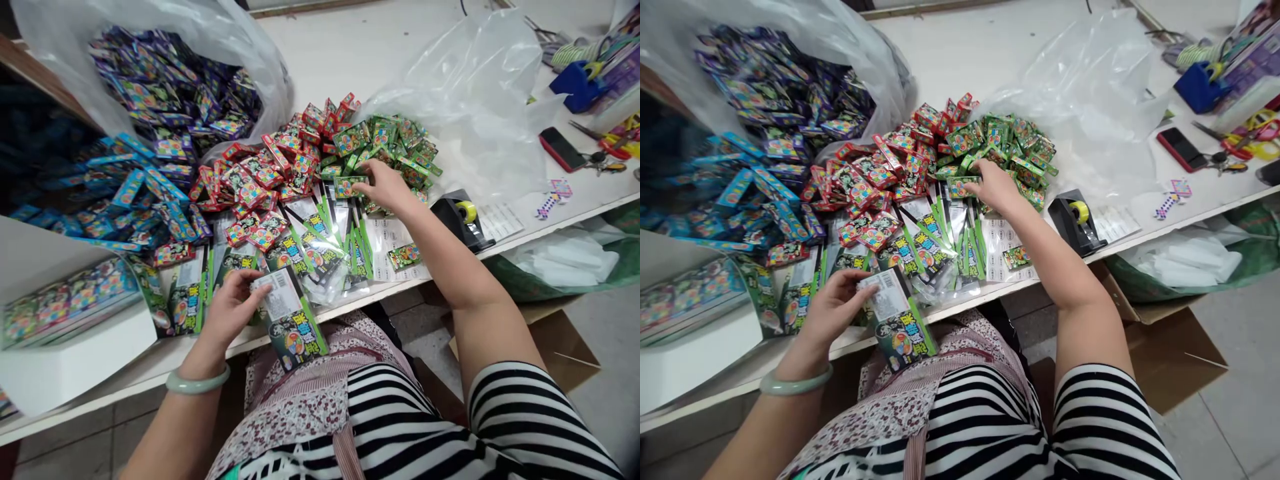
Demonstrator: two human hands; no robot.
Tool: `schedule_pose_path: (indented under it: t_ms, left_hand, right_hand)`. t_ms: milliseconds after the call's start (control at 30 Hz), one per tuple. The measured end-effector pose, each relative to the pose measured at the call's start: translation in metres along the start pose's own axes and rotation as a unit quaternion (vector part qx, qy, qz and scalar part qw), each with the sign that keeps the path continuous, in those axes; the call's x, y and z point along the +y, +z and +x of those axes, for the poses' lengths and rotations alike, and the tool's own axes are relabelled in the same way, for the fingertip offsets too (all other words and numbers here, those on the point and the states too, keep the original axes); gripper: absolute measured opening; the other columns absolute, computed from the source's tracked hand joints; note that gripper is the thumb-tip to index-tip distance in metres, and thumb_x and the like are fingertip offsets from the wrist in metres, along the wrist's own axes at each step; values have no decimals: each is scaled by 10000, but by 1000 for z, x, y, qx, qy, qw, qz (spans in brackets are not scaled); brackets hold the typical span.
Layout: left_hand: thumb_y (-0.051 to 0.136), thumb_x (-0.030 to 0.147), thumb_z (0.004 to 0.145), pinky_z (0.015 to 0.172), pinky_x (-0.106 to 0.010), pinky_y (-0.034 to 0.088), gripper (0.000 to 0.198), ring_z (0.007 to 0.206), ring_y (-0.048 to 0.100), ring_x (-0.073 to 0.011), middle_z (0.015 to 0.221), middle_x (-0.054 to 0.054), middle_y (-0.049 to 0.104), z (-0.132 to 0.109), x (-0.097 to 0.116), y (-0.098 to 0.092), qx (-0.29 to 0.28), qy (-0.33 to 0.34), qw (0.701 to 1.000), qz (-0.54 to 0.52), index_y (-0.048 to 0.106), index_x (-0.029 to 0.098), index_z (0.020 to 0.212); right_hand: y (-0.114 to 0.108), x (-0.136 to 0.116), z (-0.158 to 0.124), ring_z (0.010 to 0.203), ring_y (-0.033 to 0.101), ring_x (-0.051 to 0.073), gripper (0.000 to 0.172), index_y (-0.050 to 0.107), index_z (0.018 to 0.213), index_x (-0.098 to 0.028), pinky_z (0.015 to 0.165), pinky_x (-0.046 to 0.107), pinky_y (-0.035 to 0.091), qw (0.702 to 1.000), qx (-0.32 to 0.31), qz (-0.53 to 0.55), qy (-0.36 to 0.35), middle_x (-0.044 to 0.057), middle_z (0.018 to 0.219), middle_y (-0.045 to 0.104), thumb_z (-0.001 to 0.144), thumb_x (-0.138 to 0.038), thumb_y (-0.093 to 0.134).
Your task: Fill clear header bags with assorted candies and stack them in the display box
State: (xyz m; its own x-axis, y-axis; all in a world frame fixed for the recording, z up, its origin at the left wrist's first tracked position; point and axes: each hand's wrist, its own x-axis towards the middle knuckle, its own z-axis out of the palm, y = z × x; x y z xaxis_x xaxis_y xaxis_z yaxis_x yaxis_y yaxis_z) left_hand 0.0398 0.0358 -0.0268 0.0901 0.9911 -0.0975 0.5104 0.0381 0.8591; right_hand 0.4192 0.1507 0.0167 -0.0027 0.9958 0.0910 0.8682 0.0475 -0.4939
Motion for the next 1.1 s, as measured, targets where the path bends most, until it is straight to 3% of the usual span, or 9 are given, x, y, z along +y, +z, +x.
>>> schedule_pose_path:
  t_ms: [100, 200, 267, 333, 467, 600, 767, 967, 1100]
  left_hand:
    - [805, 575, 676, 658, -277, 499, 497, 726, 575, -155, 856, -15, 619, -4, 4, -2, -9, -31, 997, -76, 630, 203, 956]
    - [801, 556, 699, 710, -270, 506, 452, 808, 590, -162, 939, -32, 631, -9, 7, -5, -4, -27, 994, -110, 657, 204, 941]
    - [802, 552, 699, 700, -253, 497, 436, 809, 583, -154, 928, -26, 617, -10, 8, -5, 1, -19, 993, -118, 667, 203, 924]
    - [811, 553, 683, 668, -243, 485, 436, 773, 567, -143, 879, -12, 595, -11, 11, -4, 9, -13, 993, -118, 667, 206, 903]
    - [819, 568, 661, 672, -268, 507, 453, 787, 582, -164, 861, -19, 610, -17, 21, -3, 17, -13, 992, -127, 657, 213, 892]
    - [819, 562, 667, 707, -294, 532, 448, 800, 600, -175, 896, -31, 645, -29, 30, -4, 27, -12, 990, -138, 650, 218, 900]
    - [808, 552, 677, 686, -295, 542, 433, 769, 611, -171, 899, -32, 667, -38, 33, -5, 31, -12, 991, -128, 651, 221, 908]
    - [786, 532, 702, 671, -284, 534, 400, 762, 605, -160, 893, -25, 662, -39, 31, -4, 36, 3, 993, -115, 657, 224, 922]
    - [787, 520, 716, 682, -317, 539, 378, 774, 609, -172, 911, -32, 664, -42, 31, -3, 34, 16, 991, -128, 657, 234, 927]
  right_hand:
    - [-12, 5, -20, 1069, 626, 261, 298, 670, 1144, -169, 913, 375, 467, 999, 9, -42, -19, 118, 1178, 694, 947, -349, 539]
    - [-15, 14, -53, 955, 665, 259, 300, 730, 952, -157, 823, 348, 466, 978, -99, -175, 45, 129, 1016, 744, 968, -329, 485]
    - [-9, 21, -71, 966, 671, 277, 307, 734, 989, -126, 814, 356, 459, 959, -146, -232, 78, 174, 1055, 739, 965, -307, 488]
    - [-1, 27, -82, 1029, 657, 301, 341, 719, 1076, -99, 847, 381, 451, 955, -138, -250, 84, 215, 1134, 712, 979, -305, 465]
    - [11, 36, -85, 1076, 621, 322, 334, 730, 1122, -146, 907, 426, 426, 969, -92, -213, 83, 201, 1137, 701, 958, -358, 530]
    - [14, 40, -83, 1081, 588, 314, 285, 748, 1136, -221, 923, 434, 414, 977, -77, -181, 76, 157, 1128, 700, 912, -304, 591]
    - [20, 42, -84, 1089, 556, 314, 270, 750, 1083, -199, 958, 450, 406, 990, -52, -103, 77, 152, 1171, 684, 854, -203, 607]
    - [31, 41, -83, 991, 573, 266, 137, 712, 889, -185, 937, 420, 430, 996, -27, -17, 87, 120, 1042, 683, 824, -197, 592]
    - [32, 48, -83, 800, 581, 190, 70, 607, 795, -186, 829, 378, 486, 990, -9, 72, 119, 74, 937, 638, 800, -246, 571]
